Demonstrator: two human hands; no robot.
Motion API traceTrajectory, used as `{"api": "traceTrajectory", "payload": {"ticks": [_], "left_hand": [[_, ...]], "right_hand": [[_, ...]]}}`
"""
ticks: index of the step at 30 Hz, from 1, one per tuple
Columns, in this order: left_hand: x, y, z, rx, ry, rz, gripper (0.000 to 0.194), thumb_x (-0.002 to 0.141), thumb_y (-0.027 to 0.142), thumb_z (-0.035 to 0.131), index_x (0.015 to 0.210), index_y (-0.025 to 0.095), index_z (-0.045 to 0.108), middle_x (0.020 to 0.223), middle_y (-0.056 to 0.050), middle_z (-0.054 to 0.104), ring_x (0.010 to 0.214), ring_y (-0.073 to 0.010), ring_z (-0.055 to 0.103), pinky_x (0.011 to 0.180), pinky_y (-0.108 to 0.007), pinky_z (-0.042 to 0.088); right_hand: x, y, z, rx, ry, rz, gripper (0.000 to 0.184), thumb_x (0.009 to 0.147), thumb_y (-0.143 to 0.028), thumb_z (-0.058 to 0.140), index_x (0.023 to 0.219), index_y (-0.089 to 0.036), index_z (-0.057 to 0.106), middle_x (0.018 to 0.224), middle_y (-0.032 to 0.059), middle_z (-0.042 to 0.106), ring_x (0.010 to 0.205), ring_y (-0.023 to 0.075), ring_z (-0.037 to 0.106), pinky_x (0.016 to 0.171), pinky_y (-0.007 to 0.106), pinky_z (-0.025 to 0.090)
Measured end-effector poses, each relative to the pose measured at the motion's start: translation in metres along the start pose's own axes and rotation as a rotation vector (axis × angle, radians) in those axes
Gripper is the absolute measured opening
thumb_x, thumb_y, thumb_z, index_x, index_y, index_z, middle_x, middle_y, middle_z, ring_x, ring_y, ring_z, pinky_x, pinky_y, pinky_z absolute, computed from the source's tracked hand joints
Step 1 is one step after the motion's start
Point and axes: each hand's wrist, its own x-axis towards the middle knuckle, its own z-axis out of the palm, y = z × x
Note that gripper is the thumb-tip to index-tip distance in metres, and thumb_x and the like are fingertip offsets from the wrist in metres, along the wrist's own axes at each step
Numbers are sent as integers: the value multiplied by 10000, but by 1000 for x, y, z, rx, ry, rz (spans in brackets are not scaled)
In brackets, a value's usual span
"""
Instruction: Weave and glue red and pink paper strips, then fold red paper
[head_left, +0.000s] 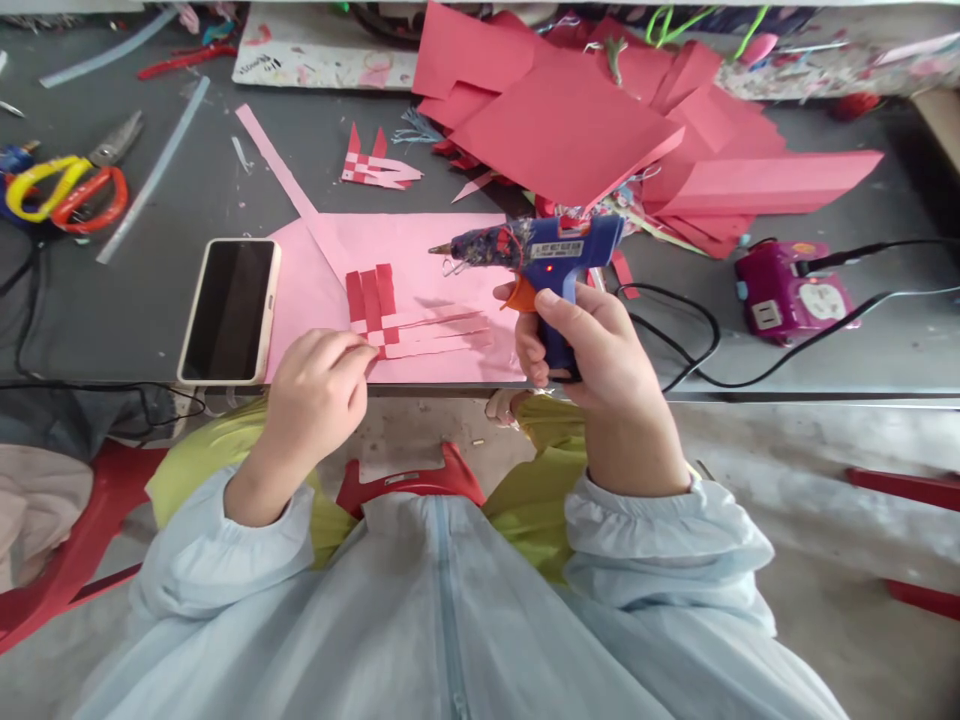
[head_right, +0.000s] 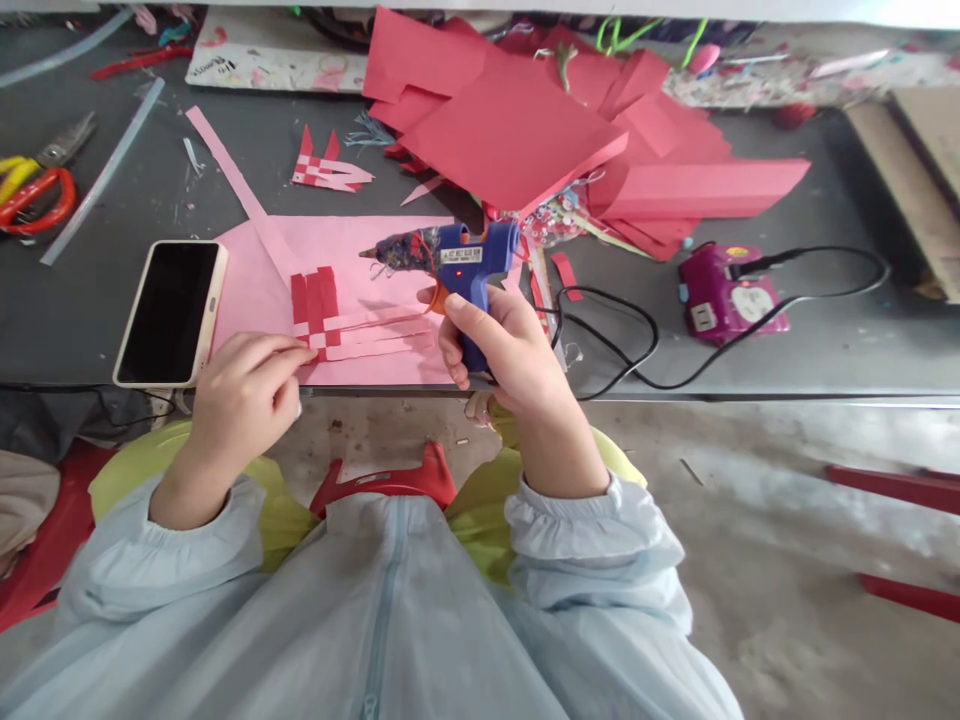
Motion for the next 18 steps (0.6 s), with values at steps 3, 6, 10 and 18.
{"api": "traceTrajectory", "payload": {"ticks": [3,6,10,18], "left_hand": [[-1,4,1,-47,-20,75,307,856,48,477,984,184,722,1007,-88,740,960,-243,670,856,-419,585],[-4,6,2,-31,-4,95,322,846,31,466,969,198,712,979,-79,738,919,-234,675,827,-422,592],[-5,8,3,4,46,122,290,837,13,471,944,164,694,930,-75,736,859,-215,672,812,-380,596],[-3,10,4,-5,-79,137,317,895,54,437,1042,169,693,959,-92,698,907,-223,662,843,-393,591]], "right_hand": [[0,0,2,6,-2,6,371,804,-544,732,931,-206,645,539,-58,495,392,80,430,354,244,307],[2,1,1,1,7,5,364,801,-559,729,897,-221,633,537,-60,471,394,84,416,354,252,302],[2,3,-1,-1,-4,-9,368,822,-562,706,913,-215,628,543,-61,460,394,81,410,359,252,302],[-1,1,0,1,-3,-5,366,812,-548,726,903,-209,625,536,-63,466,392,72,399,356,241,299]]}}
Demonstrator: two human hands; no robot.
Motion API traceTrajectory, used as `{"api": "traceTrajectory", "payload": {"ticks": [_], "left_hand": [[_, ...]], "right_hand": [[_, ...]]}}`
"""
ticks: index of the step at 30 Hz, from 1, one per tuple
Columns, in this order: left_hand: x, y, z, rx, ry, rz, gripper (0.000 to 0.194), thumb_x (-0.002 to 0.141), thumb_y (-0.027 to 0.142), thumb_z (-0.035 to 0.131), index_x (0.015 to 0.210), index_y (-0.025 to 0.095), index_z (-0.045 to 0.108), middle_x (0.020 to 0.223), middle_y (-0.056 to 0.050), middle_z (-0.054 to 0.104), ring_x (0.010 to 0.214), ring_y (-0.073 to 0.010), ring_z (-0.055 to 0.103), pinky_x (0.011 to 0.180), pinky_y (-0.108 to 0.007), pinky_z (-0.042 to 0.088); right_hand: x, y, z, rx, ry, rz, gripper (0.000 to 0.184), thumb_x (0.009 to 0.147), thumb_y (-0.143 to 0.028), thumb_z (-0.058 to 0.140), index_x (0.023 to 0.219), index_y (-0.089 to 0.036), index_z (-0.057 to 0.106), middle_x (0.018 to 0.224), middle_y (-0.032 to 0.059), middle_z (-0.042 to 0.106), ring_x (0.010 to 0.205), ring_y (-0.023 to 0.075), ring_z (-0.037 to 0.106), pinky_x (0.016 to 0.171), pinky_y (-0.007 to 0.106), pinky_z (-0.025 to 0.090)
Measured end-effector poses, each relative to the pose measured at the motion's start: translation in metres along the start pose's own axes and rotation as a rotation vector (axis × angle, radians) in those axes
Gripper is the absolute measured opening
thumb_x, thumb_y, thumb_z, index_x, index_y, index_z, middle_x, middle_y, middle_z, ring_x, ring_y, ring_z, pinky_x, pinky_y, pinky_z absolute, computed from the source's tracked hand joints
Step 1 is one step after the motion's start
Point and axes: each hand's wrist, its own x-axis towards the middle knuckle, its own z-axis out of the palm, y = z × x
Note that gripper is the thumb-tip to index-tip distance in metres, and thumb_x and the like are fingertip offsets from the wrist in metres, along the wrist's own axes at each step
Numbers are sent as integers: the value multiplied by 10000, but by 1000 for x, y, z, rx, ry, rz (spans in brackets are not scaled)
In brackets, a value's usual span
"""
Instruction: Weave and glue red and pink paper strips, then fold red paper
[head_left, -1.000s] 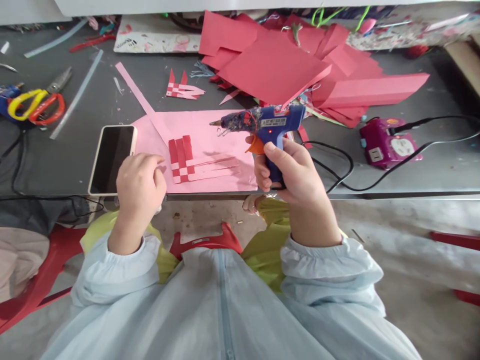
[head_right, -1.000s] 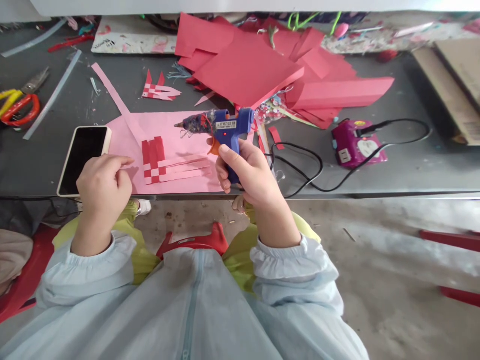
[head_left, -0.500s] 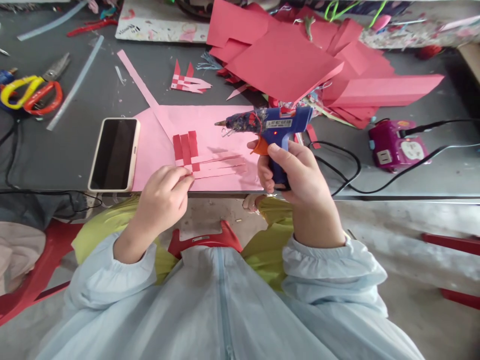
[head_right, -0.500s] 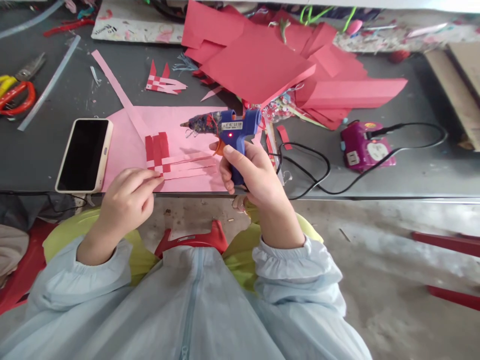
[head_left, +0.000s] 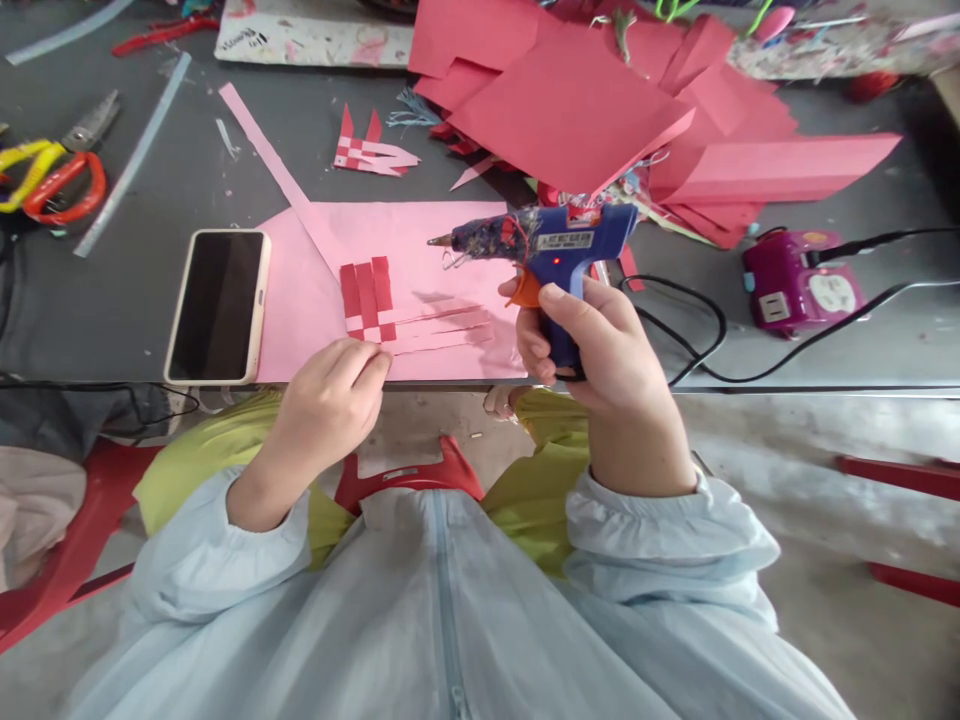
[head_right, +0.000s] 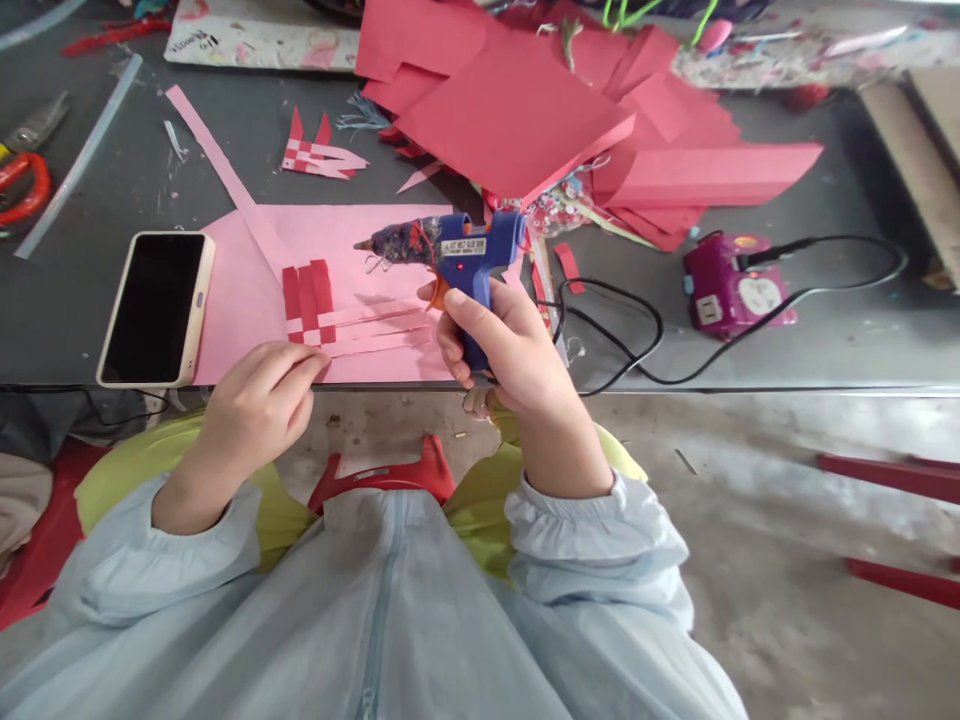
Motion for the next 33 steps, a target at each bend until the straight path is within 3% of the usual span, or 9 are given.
{"api": "traceTrajectory", "payload": {"ticks": [10,15,25,33], "left_hand": [[3,2,2,87,-27,98,333,877,85,497,1163,144,658,1067,-131,688,901,-238,621,785,-395,577],[2,2,4,40,-104,60,404,861,90,492,1225,180,642,1110,-106,698,920,-255,612,797,-431,574],[3,4,1,148,-29,100,320,850,101,540,1137,153,673,1054,-141,664,880,-241,615,716,-373,562],[1,6,2,113,-73,58,444,865,105,515,1295,183,592,1139,-135,679,913,-251,646,745,-412,567]], "right_hand": [[-2,-3,0,16,5,4,355,810,-543,732,920,-218,643,549,-59,463,398,72,392,358,248,270],[-1,-1,-5,2,3,3,361,821,-559,714,930,-225,630,554,-61,455,404,74,392,376,258,282],[-3,-2,-6,19,19,2,380,811,-560,726,968,-223,647,551,-59,458,413,77,389,381,258,272],[-5,-5,-12,-7,41,-36,339,823,-538,713,893,-210,667,507,-56,464,382,79,387,382,261,275]]}}
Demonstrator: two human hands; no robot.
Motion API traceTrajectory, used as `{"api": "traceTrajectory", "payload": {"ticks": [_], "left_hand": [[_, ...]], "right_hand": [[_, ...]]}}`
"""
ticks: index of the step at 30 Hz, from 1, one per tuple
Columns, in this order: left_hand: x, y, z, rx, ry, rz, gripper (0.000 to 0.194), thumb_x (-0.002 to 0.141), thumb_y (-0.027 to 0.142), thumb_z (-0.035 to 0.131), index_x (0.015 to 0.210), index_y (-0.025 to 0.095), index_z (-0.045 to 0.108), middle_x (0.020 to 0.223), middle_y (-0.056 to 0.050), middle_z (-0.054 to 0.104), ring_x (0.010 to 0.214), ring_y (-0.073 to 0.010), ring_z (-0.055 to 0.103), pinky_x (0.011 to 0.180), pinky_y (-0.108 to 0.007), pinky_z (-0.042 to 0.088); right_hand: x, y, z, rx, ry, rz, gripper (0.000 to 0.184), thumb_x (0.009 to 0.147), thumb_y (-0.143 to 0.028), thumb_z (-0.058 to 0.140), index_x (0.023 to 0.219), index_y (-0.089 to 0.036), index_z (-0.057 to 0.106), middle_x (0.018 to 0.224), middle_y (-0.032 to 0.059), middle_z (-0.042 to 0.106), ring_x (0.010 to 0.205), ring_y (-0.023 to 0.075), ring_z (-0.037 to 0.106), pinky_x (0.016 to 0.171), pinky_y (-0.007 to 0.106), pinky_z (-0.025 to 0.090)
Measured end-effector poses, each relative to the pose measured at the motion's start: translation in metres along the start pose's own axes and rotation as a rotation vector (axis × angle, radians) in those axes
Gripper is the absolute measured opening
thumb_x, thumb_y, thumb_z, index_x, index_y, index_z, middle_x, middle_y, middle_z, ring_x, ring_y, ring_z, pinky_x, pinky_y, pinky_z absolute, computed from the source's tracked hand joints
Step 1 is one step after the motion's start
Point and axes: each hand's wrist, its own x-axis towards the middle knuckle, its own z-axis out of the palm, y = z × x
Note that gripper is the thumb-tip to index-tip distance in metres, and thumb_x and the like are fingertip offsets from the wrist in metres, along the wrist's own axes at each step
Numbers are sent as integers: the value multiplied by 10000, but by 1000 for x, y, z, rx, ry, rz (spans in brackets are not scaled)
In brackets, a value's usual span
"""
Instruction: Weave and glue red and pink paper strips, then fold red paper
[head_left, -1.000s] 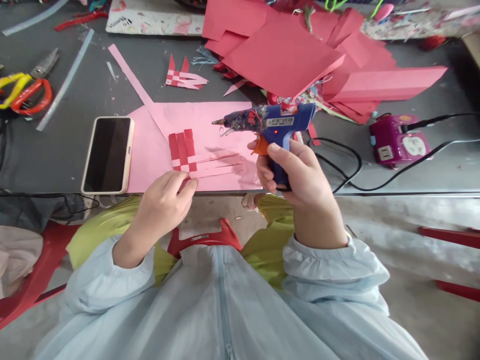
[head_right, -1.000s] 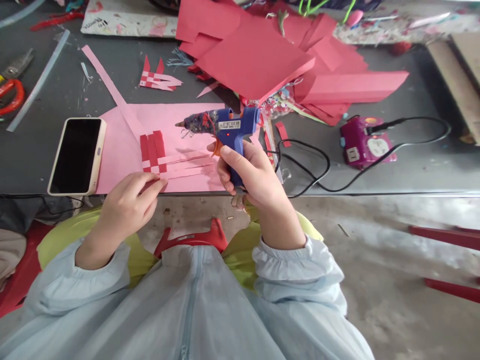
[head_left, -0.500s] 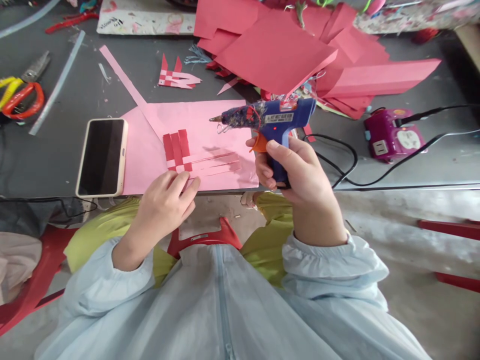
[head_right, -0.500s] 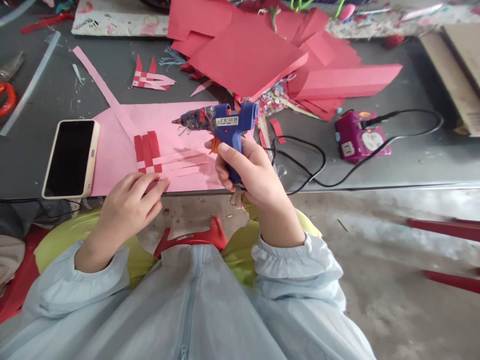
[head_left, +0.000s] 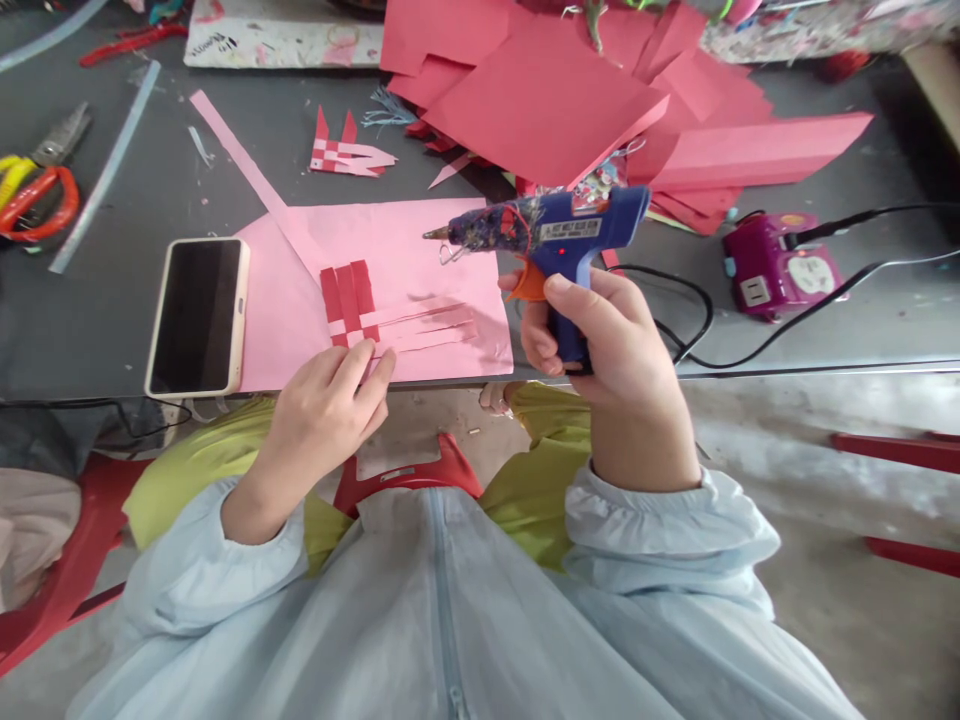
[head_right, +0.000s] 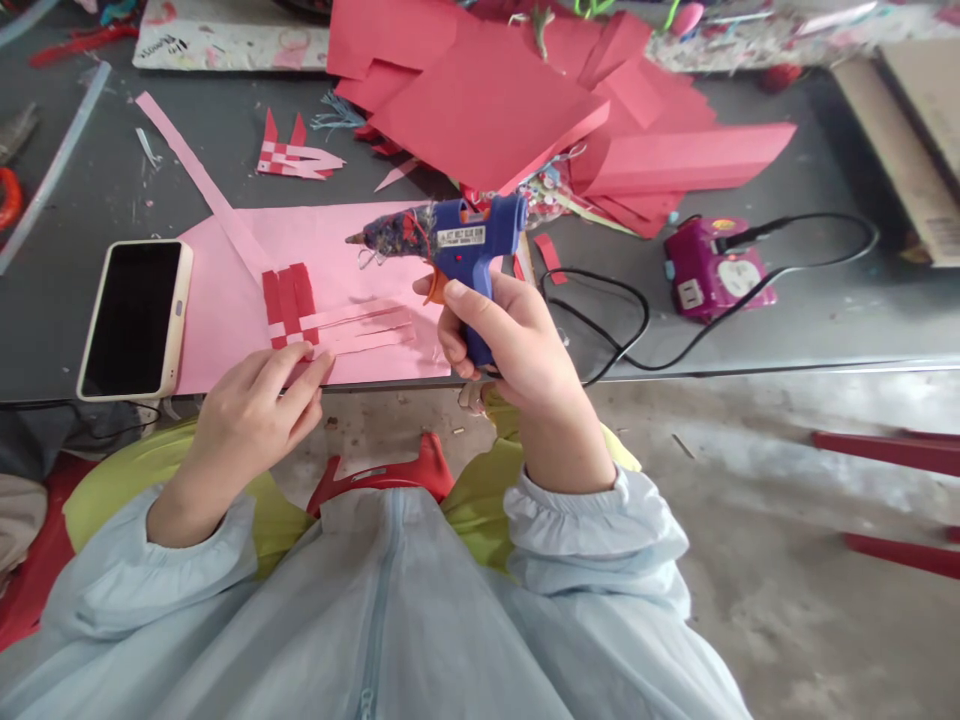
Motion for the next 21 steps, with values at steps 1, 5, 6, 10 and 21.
{"api": "traceTrajectory", "payload": {"ticks": [1,5,6,10,21], "left_hand": [[0,0,0,11,6,5,433,866,110,520,1285,188,597,1150,-131,680,916,-247,648,749,-407,568],[1,1,0,59,52,42,308,866,148,550,1156,169,653,1130,-134,688,887,-244,636,721,-385,562],[1,1,1,57,53,42,286,865,160,556,1132,161,660,1124,-140,689,881,-248,630,714,-387,559],[2,2,1,53,8,16,292,873,179,542,1141,176,659,1123,-143,686,853,-249,608,701,-396,541],[3,4,0,100,24,2,331,875,185,538,1187,142,639,1056,-134,686,832,-235,594,684,-365,513]], "right_hand": [[-1,-1,-1,5,1,-7,328,828,-525,710,885,-204,675,499,-53,469,376,78,388,378,258,266],[-3,-4,-6,18,4,-27,298,834,-495,702,877,-200,699,486,-49,480,371,72,392,363,245,239],[-3,-4,-7,16,5,-28,291,832,-491,705,874,-203,700,486,-49,482,373,71,392,361,243,239],[-5,-2,-10,13,16,-29,263,846,-457,695,888,-197,700,491,-49,484,377,71,396,362,249,242],[-6,-4,-12,25,19,-29,277,849,-464,703,875,-189,674,488,-54,469,366,67,387,368,250,221]]}}
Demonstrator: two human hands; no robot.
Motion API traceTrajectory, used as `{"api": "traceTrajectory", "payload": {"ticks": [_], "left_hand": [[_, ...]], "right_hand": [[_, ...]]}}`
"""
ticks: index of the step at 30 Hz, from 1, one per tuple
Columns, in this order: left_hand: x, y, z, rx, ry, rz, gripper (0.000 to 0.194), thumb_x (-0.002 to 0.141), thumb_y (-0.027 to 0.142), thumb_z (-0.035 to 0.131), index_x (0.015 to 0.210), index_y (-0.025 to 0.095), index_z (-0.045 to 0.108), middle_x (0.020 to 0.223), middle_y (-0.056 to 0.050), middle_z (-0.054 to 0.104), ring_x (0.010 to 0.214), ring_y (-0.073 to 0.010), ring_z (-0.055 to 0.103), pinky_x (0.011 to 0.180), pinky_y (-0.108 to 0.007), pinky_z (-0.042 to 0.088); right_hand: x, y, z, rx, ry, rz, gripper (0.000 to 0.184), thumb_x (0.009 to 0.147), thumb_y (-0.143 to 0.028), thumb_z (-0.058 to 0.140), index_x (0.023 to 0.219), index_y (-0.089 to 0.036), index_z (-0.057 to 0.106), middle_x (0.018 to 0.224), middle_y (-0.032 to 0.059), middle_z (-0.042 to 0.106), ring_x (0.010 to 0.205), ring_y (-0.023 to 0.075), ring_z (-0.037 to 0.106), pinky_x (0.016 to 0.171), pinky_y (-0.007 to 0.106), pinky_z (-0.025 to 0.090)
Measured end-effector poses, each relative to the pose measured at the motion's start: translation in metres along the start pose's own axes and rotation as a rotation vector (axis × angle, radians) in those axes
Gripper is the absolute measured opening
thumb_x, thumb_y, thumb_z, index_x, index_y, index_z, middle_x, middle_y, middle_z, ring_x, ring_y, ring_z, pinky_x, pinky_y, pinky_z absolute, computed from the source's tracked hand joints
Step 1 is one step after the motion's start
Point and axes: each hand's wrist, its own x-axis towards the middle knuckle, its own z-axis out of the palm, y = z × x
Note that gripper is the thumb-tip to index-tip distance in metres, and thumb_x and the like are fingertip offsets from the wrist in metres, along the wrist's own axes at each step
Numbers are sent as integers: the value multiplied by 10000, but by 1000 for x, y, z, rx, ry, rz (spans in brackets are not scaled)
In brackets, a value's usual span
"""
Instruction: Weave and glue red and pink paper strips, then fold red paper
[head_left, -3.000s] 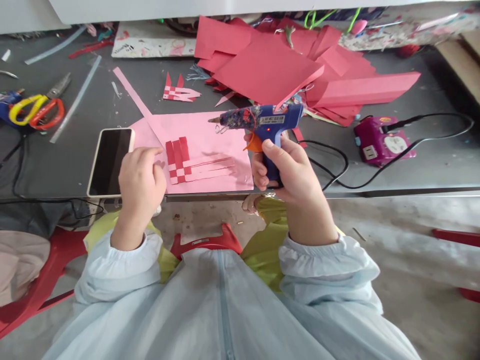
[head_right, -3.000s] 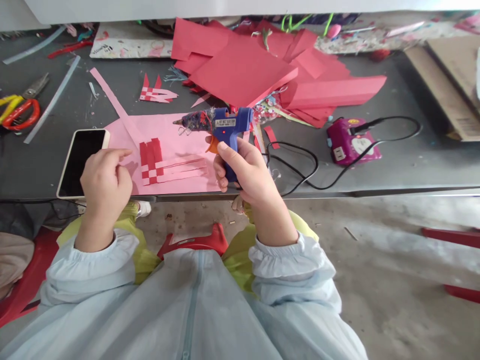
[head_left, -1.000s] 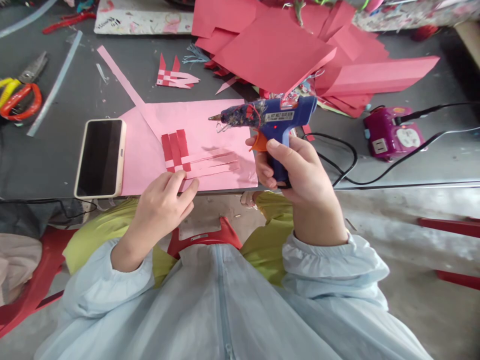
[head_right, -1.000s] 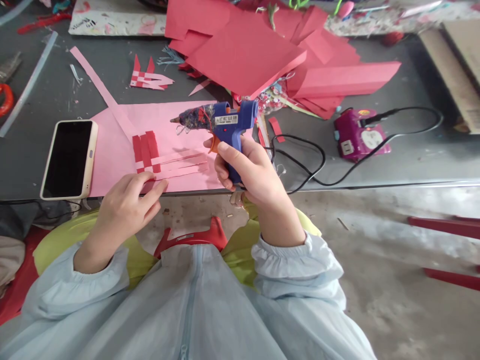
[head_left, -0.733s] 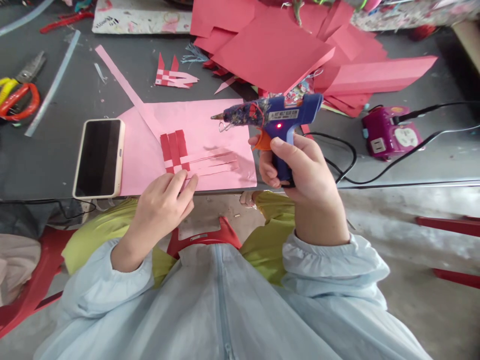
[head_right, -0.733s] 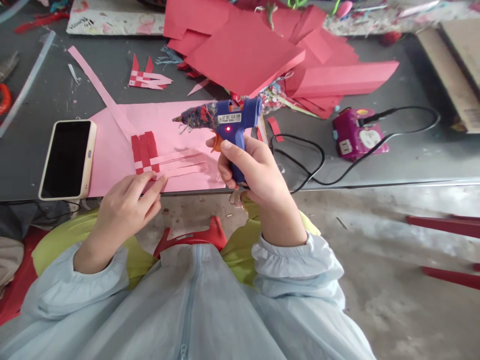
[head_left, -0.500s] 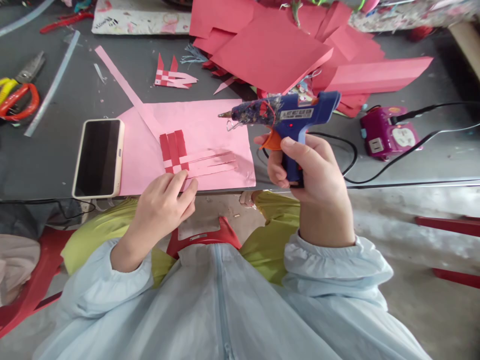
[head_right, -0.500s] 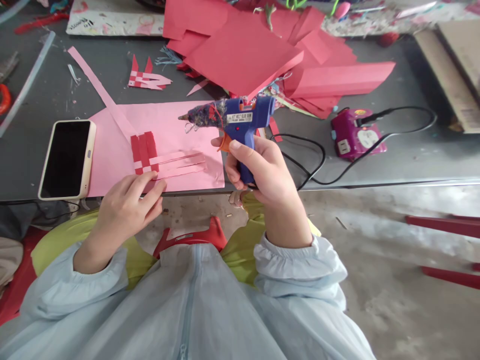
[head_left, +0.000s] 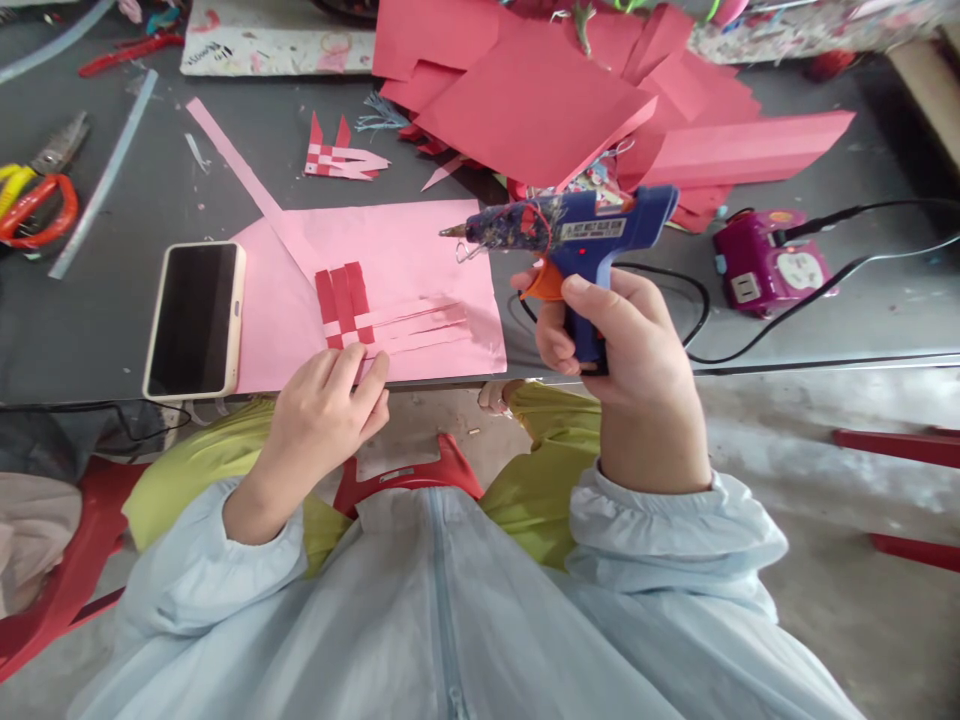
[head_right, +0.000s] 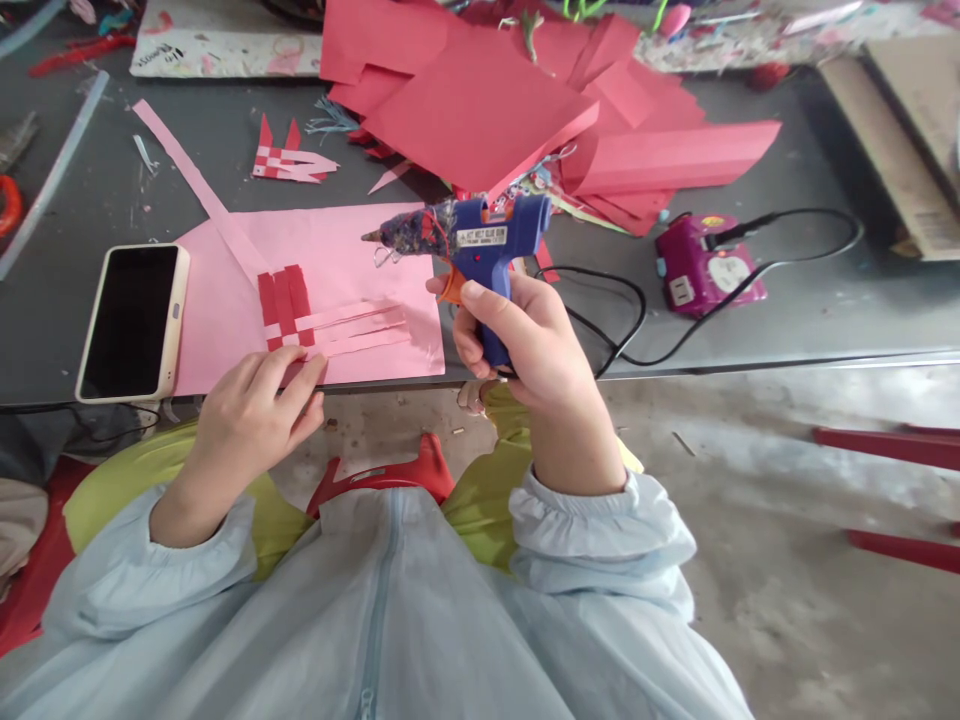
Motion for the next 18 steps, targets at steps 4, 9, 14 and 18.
{"api": "traceTrajectory", "payload": {"ticks": [4,9,14,18], "left_hand": [[1,-1,-1,22,31,29,309,864,193,575,1159,138,654,1031,-121,681,823,-223,589,680,-338,497],[1,-1,-2,20,19,55,302,866,205,580,1154,176,662,1052,-146,669,821,-237,573,664,-343,488],[2,2,-4,37,-8,30,324,847,169,566,1156,176,666,1046,-142,668,810,-235,569,665,-345,492],[5,5,-6,56,-16,16,319,858,186,551,1154,161,668,1031,-130,674,799,-227,572,660,-340,495]], "right_hand": [[-1,1,-1,13,-2,-5,244,882,-405,659,909,-163,664,484,-63,482,360,60,384,367,242,221],[-2,1,-3,16,8,-17,271,895,-381,651,982,-125,671,497,-61,489,375,60,397,390,247,233],[-2,1,-3,-10,18,-23,272,890,-401,644,956,-138,664,492,-65,476,376,62,392,397,256,225],[-2,1,-3,-24,26,-8,290,892,-413,640,989,-140,661,494,-65,486,371,62,394,395,257,223]]}}
